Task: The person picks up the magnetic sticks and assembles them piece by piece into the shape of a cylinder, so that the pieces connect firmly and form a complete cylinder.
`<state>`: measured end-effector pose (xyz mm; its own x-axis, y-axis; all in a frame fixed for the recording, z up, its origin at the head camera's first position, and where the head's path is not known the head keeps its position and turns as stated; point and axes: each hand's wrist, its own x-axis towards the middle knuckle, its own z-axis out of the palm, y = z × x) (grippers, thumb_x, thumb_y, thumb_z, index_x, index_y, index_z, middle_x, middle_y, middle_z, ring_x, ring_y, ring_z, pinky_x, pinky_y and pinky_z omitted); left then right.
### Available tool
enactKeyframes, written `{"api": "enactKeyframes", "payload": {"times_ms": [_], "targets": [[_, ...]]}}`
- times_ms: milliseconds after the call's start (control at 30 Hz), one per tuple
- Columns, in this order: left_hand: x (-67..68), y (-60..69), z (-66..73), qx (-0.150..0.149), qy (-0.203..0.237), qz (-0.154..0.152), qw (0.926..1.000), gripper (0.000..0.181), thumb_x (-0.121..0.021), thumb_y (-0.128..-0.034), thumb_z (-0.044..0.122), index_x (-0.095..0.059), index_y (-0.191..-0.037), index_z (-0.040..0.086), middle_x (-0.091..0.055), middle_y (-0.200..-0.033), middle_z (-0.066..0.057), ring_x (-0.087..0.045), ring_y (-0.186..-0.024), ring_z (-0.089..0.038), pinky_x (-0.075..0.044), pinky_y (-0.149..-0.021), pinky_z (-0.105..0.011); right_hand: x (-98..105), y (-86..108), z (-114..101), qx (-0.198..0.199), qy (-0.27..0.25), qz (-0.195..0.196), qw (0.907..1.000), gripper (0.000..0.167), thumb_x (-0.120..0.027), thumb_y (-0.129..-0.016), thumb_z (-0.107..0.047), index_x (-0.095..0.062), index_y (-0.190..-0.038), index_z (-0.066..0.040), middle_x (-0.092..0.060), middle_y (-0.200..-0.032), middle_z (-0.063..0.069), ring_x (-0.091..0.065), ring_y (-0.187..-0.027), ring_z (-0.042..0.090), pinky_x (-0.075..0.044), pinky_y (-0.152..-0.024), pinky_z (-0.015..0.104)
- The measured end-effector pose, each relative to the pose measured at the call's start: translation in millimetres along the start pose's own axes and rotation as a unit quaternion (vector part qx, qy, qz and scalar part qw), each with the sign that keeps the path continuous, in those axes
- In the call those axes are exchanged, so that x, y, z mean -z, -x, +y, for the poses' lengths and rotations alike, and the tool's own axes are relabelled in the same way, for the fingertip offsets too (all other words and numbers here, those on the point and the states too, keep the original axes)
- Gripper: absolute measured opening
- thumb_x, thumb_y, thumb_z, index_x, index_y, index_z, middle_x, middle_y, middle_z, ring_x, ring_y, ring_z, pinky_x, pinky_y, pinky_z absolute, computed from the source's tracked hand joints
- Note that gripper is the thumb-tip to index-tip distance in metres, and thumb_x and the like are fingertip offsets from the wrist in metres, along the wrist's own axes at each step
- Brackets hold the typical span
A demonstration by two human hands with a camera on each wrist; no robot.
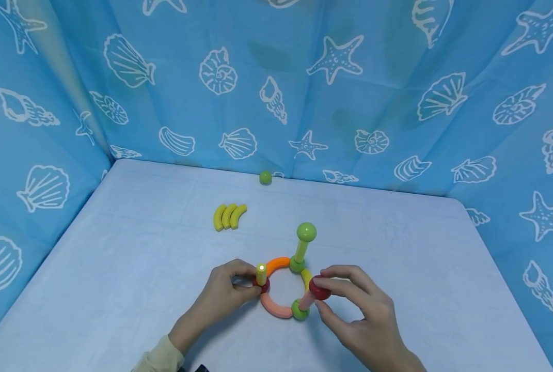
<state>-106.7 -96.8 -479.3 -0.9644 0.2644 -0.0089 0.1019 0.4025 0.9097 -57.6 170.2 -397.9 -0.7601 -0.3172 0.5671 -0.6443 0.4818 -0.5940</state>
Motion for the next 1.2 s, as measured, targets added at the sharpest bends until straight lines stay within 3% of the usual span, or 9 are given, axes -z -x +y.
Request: {"api": "enactKeyframes", "payload": {"times_ms": [167,367,467,600,700,1000,1200], "targets": [[0.0,0.5,-0.2,-0.001,-0.001,0.001,1.0,0.024,-0.082,-0.0821,0.01,-0.076,-0.102,0.022,-0.067,-0.101,0.01,-0.064,-0.096,-0.013,-0.056,-0.08,-0.025,-1.7,0.7,1.6,0.01,-0.003,0.001,0.9999,0.053,-0.085,-0.069,0.005,-0.073,-0.116,-0.016,-0.064,-0.116,0.001,-0.063,-0.099,0.015,-0.054,-0.083,0.019],[-0.3,0.4,-1.0,-0.002,0.001,0.0,1.0,0.023,-0.082,-0.0823,0.01,-0.076,-0.101,0.022,-0.067,-0.101,0.01,-0.064,-0.096,-0.013,-0.056,-0.08,-0.025,-1.6,1.7,-3.4,-0.016,0.002,-0.013,0.9998,0.058,-0.086,-0.066,0.01,-0.073,-0.116,-0.015,-0.064,-0.117,0.003,-0.062,-0.1,0.017,-0.052,-0.085,0.017],[-0.4,0.3,-1.4,0.0,0.005,-0.002,1.0,0.023,-0.082,-0.0825,0.01,-0.076,-0.102,0.021,-0.067,-0.101,0.009,-0.064,-0.096,-0.013,-0.056,-0.08,-0.024,-2.4,1.8,-3.1,-0.004,0.0,-0.01,0.9999,0.054,-0.085,-0.068,0.008,-0.073,-0.115,-0.014,-0.064,-0.116,0.004,-0.062,-0.101,0.017,-0.052,-0.086,0.017],[-0.4,0.0,-1.5,0.002,0.005,-0.002,1.0,0.023,-0.082,-0.0826,0.01,-0.076,-0.102,0.022,-0.067,-0.101,0.009,-0.064,-0.096,-0.012,-0.056,-0.08,-0.024,-3.8,1.3,-1.1,0.025,0.004,-0.003,0.9997,0.031,-0.08,-0.085,-0.02,-0.073,-0.115,-0.015,-0.064,-0.116,0.002,-0.062,-0.101,0.016,-0.053,-0.085,0.017],[-0.3,-0.3,-1.2,0.002,0.005,-0.002,1.0,0.023,-0.082,-0.0826,0.01,-0.076,-0.102,0.022,-0.067,-0.101,0.009,-0.064,-0.096,-0.012,-0.056,-0.08,-0.024,-5.3,1.4,-0.7,0.035,0.005,-0.001,0.9994,0.033,-0.066,-0.095,-0.038,-0.073,-0.116,-0.014,-0.064,-0.116,0.002,-0.062,-0.101,0.016,-0.053,-0.084,0.017],[-0.7,-0.4,-1.2,0.002,0.009,-0.004,0.9999,0.023,-0.082,-0.083,0.009,-0.076,-0.103,0.021,-0.067,-0.101,0.009,-0.064,-0.097,-0.013,-0.056,-0.078,-0.023,-7.8,0.9,-3.3,0.045,0.002,0.001,0.999,0.033,-0.066,-0.095,-0.039,-0.074,-0.113,-0.013,-0.064,-0.115,0.004,-0.065,-0.088,0.011,-0.055,-0.077,0.017],[-0.1,0.4,0.3,0.0,0.008,-0.002,1.0,0.024,-0.081,-0.0825,0.007,-0.076,-0.102,0.02,-0.067,-0.101,0.008,-0.064,-0.097,-0.013,-0.056,-0.078,-0.024,-7.4,-0.6,-3.9,0.047,0.012,-0.005,0.9988,0.036,-0.066,-0.095,-0.042,-0.073,-0.115,-0.013,-0.064,-0.116,0.005,-0.065,-0.091,0.012,-0.055,-0.078,0.017]]}}
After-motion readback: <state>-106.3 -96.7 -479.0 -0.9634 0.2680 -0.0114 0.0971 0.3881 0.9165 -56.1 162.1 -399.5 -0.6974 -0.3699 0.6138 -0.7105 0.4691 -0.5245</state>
